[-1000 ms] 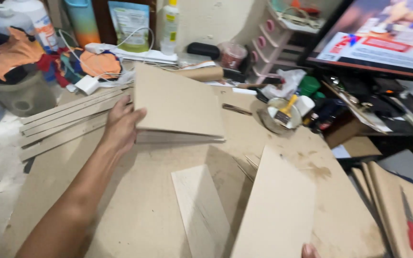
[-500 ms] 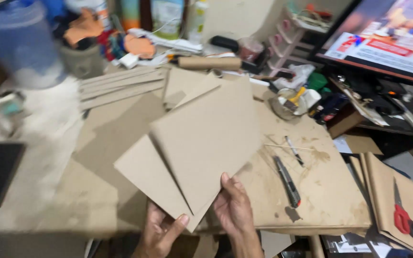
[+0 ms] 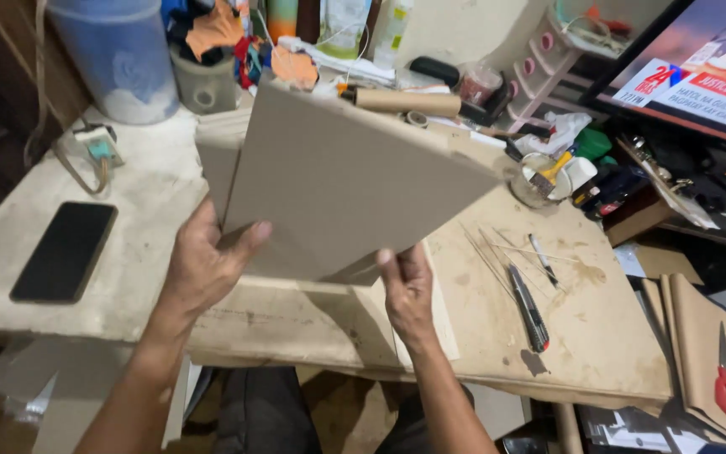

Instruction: The person is using a utility knife to cut cardboard sheets on a workbench and then stacking the cut pieces.

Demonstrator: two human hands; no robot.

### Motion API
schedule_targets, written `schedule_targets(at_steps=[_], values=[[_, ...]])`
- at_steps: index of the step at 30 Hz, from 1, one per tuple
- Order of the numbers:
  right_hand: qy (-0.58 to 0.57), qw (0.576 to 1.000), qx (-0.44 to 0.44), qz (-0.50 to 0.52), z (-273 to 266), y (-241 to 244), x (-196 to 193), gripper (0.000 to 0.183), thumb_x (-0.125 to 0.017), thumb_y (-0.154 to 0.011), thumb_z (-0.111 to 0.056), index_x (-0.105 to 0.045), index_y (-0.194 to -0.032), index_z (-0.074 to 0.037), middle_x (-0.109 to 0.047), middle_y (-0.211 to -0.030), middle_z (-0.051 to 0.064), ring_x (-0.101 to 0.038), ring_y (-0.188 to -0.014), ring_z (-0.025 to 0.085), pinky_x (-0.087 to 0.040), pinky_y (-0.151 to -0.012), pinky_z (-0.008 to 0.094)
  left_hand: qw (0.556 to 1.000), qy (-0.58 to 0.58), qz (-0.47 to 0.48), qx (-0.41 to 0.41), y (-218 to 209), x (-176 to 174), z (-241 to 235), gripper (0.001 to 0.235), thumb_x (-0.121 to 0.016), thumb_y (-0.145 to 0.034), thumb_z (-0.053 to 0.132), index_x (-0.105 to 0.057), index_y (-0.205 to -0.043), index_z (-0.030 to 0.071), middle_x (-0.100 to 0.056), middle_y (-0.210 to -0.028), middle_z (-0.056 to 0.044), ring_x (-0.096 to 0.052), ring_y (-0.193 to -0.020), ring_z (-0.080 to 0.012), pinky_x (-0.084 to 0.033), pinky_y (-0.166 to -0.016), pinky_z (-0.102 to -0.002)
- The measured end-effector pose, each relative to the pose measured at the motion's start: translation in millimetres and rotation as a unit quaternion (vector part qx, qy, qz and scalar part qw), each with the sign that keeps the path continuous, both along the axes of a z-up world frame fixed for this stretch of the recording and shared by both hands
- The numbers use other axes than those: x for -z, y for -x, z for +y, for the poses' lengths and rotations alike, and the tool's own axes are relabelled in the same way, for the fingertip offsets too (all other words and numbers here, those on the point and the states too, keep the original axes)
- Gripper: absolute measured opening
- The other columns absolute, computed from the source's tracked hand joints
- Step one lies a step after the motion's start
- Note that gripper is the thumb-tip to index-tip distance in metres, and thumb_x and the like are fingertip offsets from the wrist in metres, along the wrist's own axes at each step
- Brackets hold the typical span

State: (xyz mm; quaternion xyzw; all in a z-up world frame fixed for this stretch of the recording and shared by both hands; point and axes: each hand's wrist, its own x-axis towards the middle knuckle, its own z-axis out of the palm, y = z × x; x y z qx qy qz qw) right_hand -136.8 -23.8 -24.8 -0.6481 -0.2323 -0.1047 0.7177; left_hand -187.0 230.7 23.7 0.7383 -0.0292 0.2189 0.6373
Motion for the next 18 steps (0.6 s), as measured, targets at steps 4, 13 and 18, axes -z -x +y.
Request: schedule_targets(at_steps=[4,13,18], values=[[0.097,0.994,0.048,0.021,-16,-16,27,0.048,-0.059,-0.101,-0.027,-0.053,-0.144,-0.005,-0.064,-0.139,0.021,-0.056,-0.136,0.036,-0.043,-0.114,0.056,0.995,-0.069,-0.070,-0.001,-17,44,7,0.070,-0.085,-0.080,0.029,-0.055,-0.134,-0.005,-0.068,-0.125,-0.023,-0.064,-0.125,-0.0366,-0.054,-0.102,-0.053],[-0.043,0.995,0.019,0.083,10,10,-6,0.064,-0.069,-0.087,-0.032,-0.052,-0.143,-0.006,-0.069,-0.133,0.014,-0.063,-0.124,0.027,-0.052,-0.103,0.040,0.986,0.146,0.044,-0.063,-10,60,-25,0.061,-0.072,-0.079,0.026,-0.060,-0.136,0.007,-0.076,-0.121,-0.013,-0.076,-0.108,-0.0276,-0.061,-0.092,-0.036],[0.064,0.978,0.020,0.196,11,17,-24,0.078,-0.064,-0.084,-0.053,-0.044,-0.152,-0.018,-0.065,-0.146,0.010,-0.060,-0.136,0.025,-0.048,-0.113,0.043,0.991,0.125,-0.011,-0.039,-22,66,-23,0.056,-0.070,-0.084,0.018,-0.059,-0.136,0.002,-0.073,-0.127,-0.013,-0.069,-0.118,-0.0253,-0.052,-0.106,-0.034]])
